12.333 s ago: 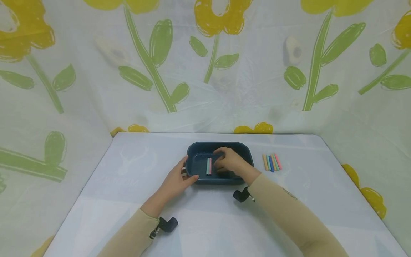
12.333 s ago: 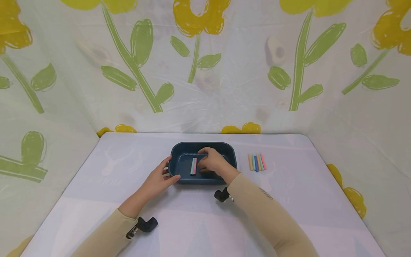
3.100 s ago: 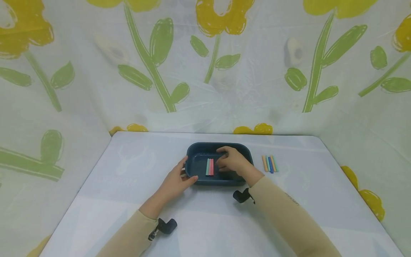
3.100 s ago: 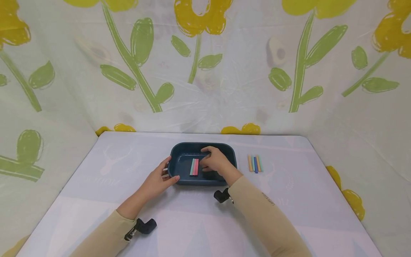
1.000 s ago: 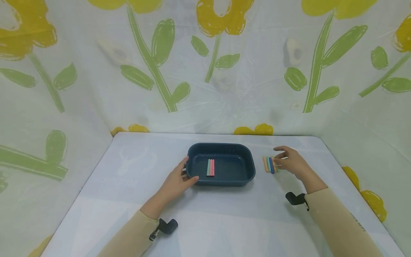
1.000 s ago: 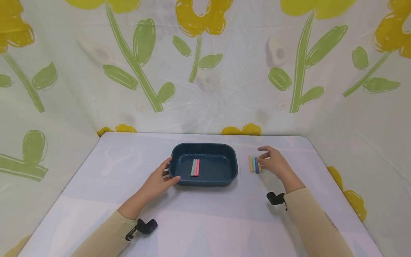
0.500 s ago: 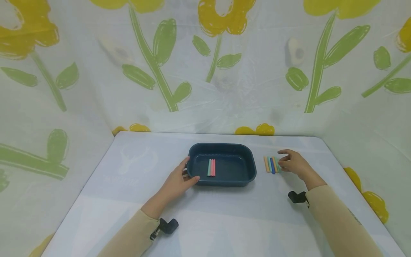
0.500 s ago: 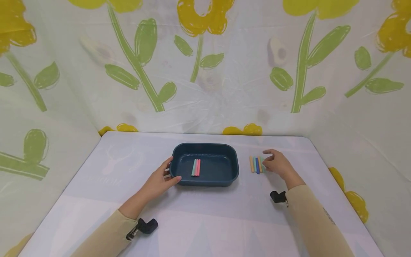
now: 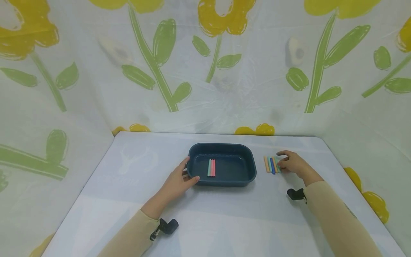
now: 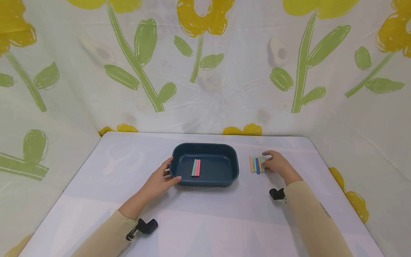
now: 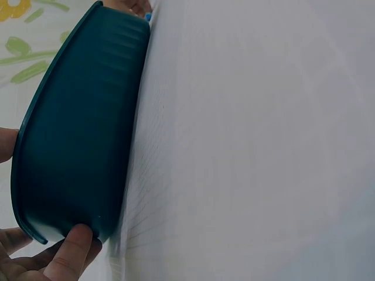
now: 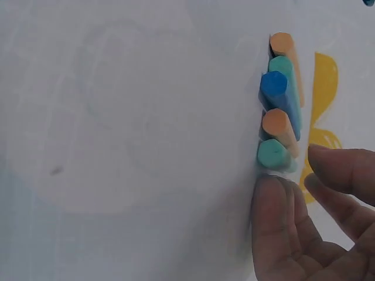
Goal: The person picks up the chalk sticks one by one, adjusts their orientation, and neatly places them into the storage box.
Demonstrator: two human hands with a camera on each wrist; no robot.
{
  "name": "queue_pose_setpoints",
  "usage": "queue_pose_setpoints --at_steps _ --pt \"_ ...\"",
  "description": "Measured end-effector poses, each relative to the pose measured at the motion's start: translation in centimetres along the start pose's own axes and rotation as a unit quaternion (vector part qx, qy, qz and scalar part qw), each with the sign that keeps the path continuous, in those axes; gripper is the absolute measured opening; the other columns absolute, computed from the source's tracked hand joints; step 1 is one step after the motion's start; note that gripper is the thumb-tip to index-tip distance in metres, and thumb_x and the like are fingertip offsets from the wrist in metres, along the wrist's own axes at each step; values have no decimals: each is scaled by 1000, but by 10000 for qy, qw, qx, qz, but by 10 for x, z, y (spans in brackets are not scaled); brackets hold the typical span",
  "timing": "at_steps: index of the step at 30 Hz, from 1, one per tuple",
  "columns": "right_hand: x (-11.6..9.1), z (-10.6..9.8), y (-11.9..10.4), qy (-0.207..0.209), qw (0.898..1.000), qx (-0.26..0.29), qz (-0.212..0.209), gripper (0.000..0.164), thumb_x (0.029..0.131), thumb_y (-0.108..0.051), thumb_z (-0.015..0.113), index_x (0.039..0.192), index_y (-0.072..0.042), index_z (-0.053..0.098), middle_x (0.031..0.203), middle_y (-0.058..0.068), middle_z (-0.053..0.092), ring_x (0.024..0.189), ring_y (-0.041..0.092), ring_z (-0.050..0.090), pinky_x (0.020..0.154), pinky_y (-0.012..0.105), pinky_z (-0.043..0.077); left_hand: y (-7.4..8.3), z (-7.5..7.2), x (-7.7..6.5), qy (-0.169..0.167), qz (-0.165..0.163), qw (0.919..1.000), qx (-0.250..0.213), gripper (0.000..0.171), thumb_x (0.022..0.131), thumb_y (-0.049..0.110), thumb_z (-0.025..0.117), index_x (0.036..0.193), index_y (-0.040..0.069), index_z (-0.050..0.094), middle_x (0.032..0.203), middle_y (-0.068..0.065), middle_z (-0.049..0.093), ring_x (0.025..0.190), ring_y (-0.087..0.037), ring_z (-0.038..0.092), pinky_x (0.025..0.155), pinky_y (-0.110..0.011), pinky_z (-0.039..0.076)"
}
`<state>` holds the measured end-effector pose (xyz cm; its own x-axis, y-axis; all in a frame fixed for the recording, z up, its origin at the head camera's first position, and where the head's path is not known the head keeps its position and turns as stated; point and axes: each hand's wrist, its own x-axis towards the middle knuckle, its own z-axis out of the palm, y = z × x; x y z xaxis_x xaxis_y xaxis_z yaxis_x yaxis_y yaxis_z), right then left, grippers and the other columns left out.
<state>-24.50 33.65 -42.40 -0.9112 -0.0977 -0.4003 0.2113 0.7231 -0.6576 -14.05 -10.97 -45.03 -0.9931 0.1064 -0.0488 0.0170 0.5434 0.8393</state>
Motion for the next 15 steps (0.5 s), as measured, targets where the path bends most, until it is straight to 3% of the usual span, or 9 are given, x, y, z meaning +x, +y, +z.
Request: queue_pose_setpoints --at_steps 6,15 --pt "6 0 4 -109 9999 -27 3 59 97 -8 60 149 4 36 126 30 52 99 26 63 82 35 58 -1 1 0 3 35 10000 2 90 89 34 77 160 17 24 154 -19 40 129 -36 55 103 -45 50" --pt "8 -5 0 -610 9980 -189 34 64 94 -4 62 151 4 33 120 25 53 97 27 56 83 34 56 0 1 -1 2 10 10000 -4 90 89 33 77 160 17 24 154 -19 40 129 -36 55 102 -45 50"
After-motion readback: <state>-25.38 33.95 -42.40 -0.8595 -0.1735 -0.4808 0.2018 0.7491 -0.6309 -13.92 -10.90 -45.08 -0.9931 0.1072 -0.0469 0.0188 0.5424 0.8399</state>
